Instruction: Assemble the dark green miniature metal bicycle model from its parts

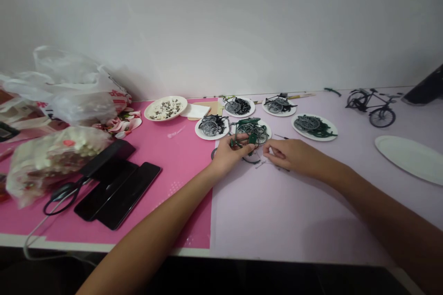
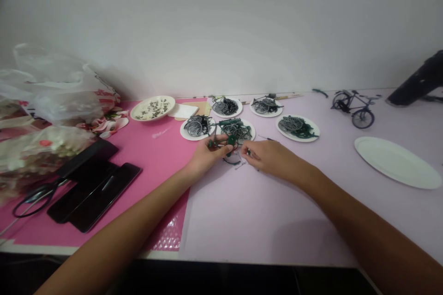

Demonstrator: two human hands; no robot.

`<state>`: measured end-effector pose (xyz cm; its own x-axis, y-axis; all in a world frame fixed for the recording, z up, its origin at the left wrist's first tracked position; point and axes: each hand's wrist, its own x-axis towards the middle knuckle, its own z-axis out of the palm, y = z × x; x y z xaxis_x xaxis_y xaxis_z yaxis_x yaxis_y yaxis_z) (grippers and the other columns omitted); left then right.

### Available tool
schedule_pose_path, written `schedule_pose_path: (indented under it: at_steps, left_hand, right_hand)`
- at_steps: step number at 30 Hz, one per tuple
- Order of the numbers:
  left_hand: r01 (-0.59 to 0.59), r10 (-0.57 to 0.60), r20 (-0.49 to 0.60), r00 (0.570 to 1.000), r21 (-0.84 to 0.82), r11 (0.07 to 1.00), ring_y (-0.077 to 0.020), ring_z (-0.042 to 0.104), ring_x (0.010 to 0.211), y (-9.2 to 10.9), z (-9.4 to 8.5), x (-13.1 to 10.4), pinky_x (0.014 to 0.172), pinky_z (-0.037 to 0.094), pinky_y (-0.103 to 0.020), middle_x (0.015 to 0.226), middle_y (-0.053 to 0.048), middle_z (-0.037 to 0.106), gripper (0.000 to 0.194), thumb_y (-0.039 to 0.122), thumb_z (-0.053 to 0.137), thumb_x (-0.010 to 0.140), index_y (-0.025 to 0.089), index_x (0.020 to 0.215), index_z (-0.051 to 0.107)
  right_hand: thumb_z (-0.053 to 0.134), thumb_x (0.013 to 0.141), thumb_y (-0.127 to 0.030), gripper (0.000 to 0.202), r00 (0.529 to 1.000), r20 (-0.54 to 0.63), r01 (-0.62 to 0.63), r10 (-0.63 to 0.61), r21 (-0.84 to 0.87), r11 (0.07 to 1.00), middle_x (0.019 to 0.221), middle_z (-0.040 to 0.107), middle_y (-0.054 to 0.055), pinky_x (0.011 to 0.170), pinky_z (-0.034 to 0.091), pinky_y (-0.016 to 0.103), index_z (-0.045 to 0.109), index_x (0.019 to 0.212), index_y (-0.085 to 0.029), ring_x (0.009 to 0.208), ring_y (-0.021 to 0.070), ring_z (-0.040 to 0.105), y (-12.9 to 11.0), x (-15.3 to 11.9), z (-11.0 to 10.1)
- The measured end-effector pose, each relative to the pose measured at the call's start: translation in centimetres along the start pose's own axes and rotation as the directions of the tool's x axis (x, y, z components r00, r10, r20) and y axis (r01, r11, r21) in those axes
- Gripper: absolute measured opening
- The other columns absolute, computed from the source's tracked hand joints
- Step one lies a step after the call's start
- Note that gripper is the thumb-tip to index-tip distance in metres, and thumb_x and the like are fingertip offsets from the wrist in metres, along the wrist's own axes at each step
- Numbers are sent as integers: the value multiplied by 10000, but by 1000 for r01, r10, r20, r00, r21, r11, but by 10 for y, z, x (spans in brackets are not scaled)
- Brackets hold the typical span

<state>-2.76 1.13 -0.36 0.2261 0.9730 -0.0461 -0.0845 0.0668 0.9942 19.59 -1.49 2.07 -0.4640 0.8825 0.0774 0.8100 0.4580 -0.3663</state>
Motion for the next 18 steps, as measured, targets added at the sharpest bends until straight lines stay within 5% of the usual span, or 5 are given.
schedule_pose_path:
  at_steps: [6,18]
  left_hand:
    - [23,-25,28,999,65,998,-159,716,788,1,4,-3,815,588,-305,879,-56,759,440,197,889,753,116,1147,709]
    - [-12,3,91,996,98,995,-159,734,797,-9,6,-2,722,583,-259,996,-109,764,461,214,859,806,92,1212,678]
  right_hand:
    - [576,961,-365,159,962,-274,40,8,167,985,633,473,-43,561,353,256,658,963,-229,547,141,465,-2,5,14]
    - [619,958,-279,102,907,-410,204,-100,218,954,706,525,-12,614,387,302,689,911,-220,638,158,489,3,12,31]
